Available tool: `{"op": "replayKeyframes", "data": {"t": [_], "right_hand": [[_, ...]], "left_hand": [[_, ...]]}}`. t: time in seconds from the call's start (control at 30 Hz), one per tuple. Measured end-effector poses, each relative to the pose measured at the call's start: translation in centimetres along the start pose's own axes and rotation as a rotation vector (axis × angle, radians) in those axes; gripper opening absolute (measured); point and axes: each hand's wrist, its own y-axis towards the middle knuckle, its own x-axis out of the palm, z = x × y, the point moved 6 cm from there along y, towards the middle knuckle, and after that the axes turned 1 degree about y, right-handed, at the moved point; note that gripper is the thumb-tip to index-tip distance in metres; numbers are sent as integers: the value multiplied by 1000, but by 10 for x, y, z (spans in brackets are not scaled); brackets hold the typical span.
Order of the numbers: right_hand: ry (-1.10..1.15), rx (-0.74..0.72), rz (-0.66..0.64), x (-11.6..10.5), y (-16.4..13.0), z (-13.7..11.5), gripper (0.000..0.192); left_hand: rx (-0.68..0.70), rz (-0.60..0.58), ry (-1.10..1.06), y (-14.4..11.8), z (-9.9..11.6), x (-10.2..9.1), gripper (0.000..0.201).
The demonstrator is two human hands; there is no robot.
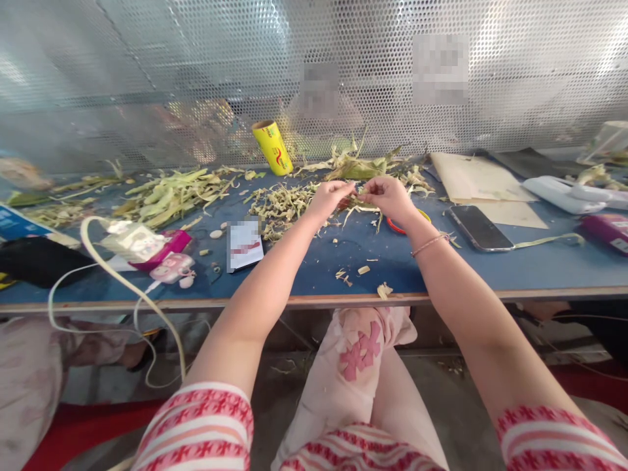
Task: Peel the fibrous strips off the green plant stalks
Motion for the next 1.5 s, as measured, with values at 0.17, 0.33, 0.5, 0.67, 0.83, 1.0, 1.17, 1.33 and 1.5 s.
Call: {"op": "replayKeyframes", "data": {"t": [0.17,0.33,0.5,0.67,0.83,1.0,1.17,1.33,1.5], "right_hand": [[65,-37,-67,0,-1,-2,21],[137,-60,-135,2,0,2,26],[127,-75,-118,-4,0,3,23],[48,-81,-127,-5,0,5,21],[-54,-57,-135,-3,-2,3,19],[-130,-57,-145,1,-2,3,15],[-192,-28,-80,0,-2,5,11],[-221,17,58,-8,1,4,11],[-172,54,133,-16,3,8,14]], "left_hand": [[-131,-247,-284,-4,3,-8,51],[-187,-315,-308,-6,-1,-11,13],[-139,-358,-161,-4,-2,-9,10],[4,-361,111,-4,6,-14,13],[-81,-293,149,-2,1,-16,15],[21,-130,143,-2,15,-13,15],[240,-9,363,-12,43,-5,13],[259,-42,429,-18,48,6,20],[152,-100,472,-16,39,7,17]]}}
